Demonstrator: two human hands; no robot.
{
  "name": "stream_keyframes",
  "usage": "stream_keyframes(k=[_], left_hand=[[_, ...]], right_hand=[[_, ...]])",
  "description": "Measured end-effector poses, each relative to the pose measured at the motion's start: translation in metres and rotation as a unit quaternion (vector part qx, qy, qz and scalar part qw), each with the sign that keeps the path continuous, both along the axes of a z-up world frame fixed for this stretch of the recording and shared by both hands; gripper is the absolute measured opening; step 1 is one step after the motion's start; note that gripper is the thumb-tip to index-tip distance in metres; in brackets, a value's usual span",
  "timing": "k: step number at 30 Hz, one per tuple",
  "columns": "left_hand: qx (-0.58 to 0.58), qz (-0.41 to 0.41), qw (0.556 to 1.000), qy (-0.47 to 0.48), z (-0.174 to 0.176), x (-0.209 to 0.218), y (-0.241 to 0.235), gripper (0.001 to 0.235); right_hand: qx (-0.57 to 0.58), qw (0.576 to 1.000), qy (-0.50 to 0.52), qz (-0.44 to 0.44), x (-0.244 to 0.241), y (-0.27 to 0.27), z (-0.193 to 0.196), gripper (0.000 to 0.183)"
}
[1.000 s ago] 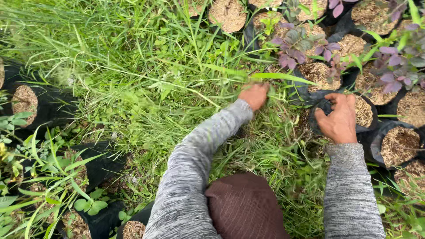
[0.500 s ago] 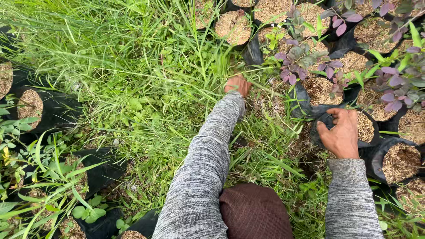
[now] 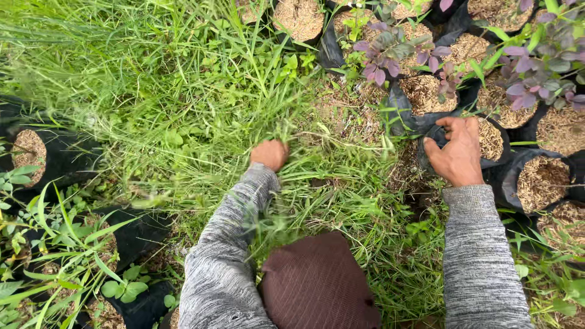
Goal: The person removes weeds by hand from around potted plants with purple leaves. They pull grass and weeds from between the pots and from the ground, gathering the removed vegetation into a pile.
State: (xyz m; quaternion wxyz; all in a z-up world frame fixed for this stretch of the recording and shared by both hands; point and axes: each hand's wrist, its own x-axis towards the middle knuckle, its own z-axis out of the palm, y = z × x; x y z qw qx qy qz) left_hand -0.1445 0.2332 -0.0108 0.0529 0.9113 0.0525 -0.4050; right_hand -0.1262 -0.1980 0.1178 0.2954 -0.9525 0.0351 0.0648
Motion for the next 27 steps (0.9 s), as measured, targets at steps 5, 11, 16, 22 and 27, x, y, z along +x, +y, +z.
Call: stream_keyframes(k=[5,11,16,22,27], left_hand=[[-0.009,-0.203,0.973,-0.112,-0.013,0.056,-0.027,0.035],[-0.049,-0.348,0.918,-0.182,-0.084,0.157,-0.065,0.046],[0.043,-0.270,0.943,-0.192,-0.115,0.198,-0.048,0.061],[0.064,-0.077,0.967,-0.236,-0.157,0.201,-0.036,0.067],[0.221,-0.307,0.923,-0.064,-0.198,0.223,-0.046,0.048]], right_hand=[[0.002,1.000,0.012,-0.015,0.001,0.001,0.003,0.045],[-0.016,0.999,0.025,-0.017,0.006,0.004,0.002,0.045],[-0.020,0.999,0.035,-0.026,0.010,0.002,0.003,0.044],[-0.021,0.999,0.034,-0.028,0.010,0.002,-0.001,0.042],[-0.020,0.998,0.034,-0.038,0.014,0.000,-0.001,0.042]])
